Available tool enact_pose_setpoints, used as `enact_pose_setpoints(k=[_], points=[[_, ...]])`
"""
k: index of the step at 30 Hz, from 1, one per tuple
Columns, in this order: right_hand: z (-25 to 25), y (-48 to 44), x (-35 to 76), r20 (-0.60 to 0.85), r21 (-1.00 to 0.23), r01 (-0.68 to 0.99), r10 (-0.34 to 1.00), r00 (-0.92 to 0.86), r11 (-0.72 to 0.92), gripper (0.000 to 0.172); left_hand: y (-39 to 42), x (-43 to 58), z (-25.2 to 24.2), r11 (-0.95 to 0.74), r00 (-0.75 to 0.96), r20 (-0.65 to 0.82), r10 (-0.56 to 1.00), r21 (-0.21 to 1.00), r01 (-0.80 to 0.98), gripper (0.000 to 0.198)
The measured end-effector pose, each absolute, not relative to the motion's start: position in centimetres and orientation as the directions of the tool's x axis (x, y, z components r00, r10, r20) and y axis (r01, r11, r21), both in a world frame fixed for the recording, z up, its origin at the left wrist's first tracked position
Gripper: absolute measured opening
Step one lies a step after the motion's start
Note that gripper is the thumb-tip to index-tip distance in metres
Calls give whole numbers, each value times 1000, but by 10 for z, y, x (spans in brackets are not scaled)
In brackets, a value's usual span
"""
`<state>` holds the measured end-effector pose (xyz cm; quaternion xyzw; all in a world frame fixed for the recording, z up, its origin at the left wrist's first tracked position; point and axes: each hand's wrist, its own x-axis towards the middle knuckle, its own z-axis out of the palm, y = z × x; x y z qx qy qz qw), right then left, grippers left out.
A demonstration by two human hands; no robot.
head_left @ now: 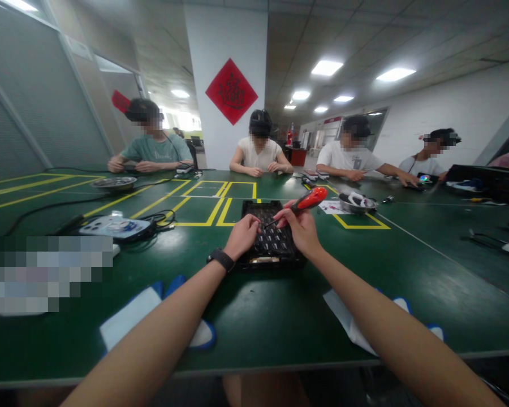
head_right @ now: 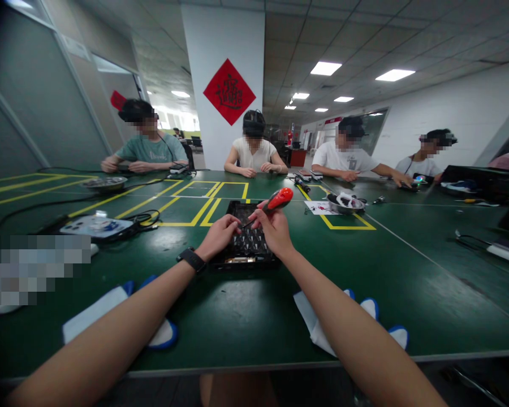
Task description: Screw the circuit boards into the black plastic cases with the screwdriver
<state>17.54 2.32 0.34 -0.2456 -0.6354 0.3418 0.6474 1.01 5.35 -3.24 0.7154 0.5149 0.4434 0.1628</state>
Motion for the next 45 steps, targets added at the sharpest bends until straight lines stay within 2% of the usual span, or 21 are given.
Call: enact_pose_setpoints(k=[5,8,11,14,18,24,45], points=[[1,28,181,638,-753,-45,746,192,656,28,39,13,-19,-484,160,533,831,552,679,46],[-1,31,183,596,-785,-14,761,257,620,33,28,17,-12,-511,233,516,824,500,699,59],[-3,34,184,540,-824,-29,800,261,566,36,20,20,-7,-529,286,481,828,505,682,64],[-5,36,184,507,-848,-31,826,248,530,38,15,21,-4,-588,398,434,808,550,594,67],[-7,37,184,487,-863,-29,847,215,504,38,14,19,-3,-633,504,396,768,592,499,70],[-6,34,182,477,-868,-51,859,184,493,37,15,19,-4,-669,567,399,721,616,416,70],[-5,31,181,538,-833,-65,832,137,549,32,18,20,-7,-675,593,369,716,583,452,71]])
